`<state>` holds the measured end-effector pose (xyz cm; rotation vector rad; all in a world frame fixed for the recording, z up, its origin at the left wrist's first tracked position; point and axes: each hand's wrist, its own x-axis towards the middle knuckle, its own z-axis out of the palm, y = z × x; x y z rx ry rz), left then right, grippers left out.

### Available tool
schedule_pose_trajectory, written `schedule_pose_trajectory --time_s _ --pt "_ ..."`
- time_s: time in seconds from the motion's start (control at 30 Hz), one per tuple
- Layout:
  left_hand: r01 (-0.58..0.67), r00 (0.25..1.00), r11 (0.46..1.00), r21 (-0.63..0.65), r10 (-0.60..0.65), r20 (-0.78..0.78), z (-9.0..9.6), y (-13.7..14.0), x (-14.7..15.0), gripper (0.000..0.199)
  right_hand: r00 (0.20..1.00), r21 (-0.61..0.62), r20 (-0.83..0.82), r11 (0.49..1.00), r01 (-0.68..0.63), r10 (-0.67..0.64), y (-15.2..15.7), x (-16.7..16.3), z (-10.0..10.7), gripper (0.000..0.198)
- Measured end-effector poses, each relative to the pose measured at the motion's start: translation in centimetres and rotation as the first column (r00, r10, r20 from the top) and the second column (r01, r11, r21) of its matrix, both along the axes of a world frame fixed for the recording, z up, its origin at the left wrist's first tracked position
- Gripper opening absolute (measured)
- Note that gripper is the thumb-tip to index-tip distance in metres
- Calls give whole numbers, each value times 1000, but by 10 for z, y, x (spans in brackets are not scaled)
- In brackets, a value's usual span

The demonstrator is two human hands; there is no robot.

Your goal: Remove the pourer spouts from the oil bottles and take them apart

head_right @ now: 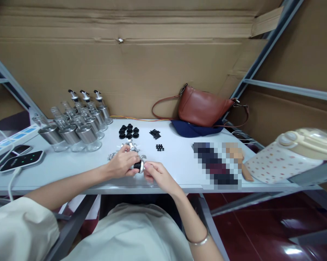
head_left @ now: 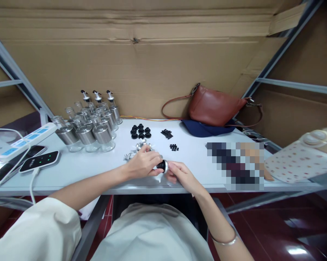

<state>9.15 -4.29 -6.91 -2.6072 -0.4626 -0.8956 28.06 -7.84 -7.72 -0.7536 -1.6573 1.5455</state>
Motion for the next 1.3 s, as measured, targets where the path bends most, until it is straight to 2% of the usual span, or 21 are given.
schedule_pose_trajectory --time_s 0.07,0.13,0.23,0.37,0.47,0.63,0.77,0.87,0.93,1.0,1.07,1.1,1.13,1.17,1.2,1.23,1.3 --pt "23 999 999 45 -25 27 1 -3 2 27 997 -144 -44 987 -71 66 0 1 -2 52" --pt "40 998 997 66 -43 50 2 -5 4 21 993 -213 -71 971 -108 95 0 2 -2 52" --pt "25 997 998 55 -29 70 3 -6 5 16 990 -223 -102 967 -121 100 0 2 -1 51" --pt "43 999 998 43 -44 21 2 -5 3 28 978 -280 -122 939 -199 171 -1 4 -1 49" --pt "44 999 998 52 -43 -31 5 -5 2 28 979 -323 -143 929 -183 143 -1 6 -2 50" --pt "68 997 994 85 -65 -33 11 -4 4 31 979 -337 -156 925 -178 132 1 7 -4 50" --pt "27 1000 977 210 -23 -20 15 -2 3 37 980 -290 -151 942 -166 126 1 4 -5 50" --pt "6 999 951 310 7 -39 19 -1 1 40 987 -230 -140 967 -107 76 -3 0 -6 49" --pt "13 999 943 332 2 -46 22 0 -1 42 992 -175 -119 982 -66 45 -7 -3 -6 48" --pt "16 999 949 316 -4 -39 25 1 -2 44 998 -83 -65 997 0 -5 -12 -5 -4 48" --pt "15 999 961 276 -6 -33 28 1 -3 46 993 82 37 991 110 -113 -17 -6 0 47" --pt "15 1000 968 249 -8 -30 30 2 -3 47 977 204 99 965 166 -189 -19 -6 3 45" --pt "17 1000 976 218 -11 -29 31 2 -4 49 949 351 153 912 210 -277 -21 -6 6 43" --pt "18 1000 984 178 -13 -28 32 2 -4 50 909 510 192 829 229 -370 -22 -6 8 41" --pt "19 999 992 127 -15 -30 32 2 -4 52 863 666 205 712 222 -461 -22 -6 11 39" --pt "16 999 998 60 -15 -32 33 2 -3 53 814 801 191 567 194 -548 -21 -6 13 37" --pt "8 999 993 -114 -12 -34 32 1 -2 55 723 960 111 263 101 -682 -18 -6 17 33"
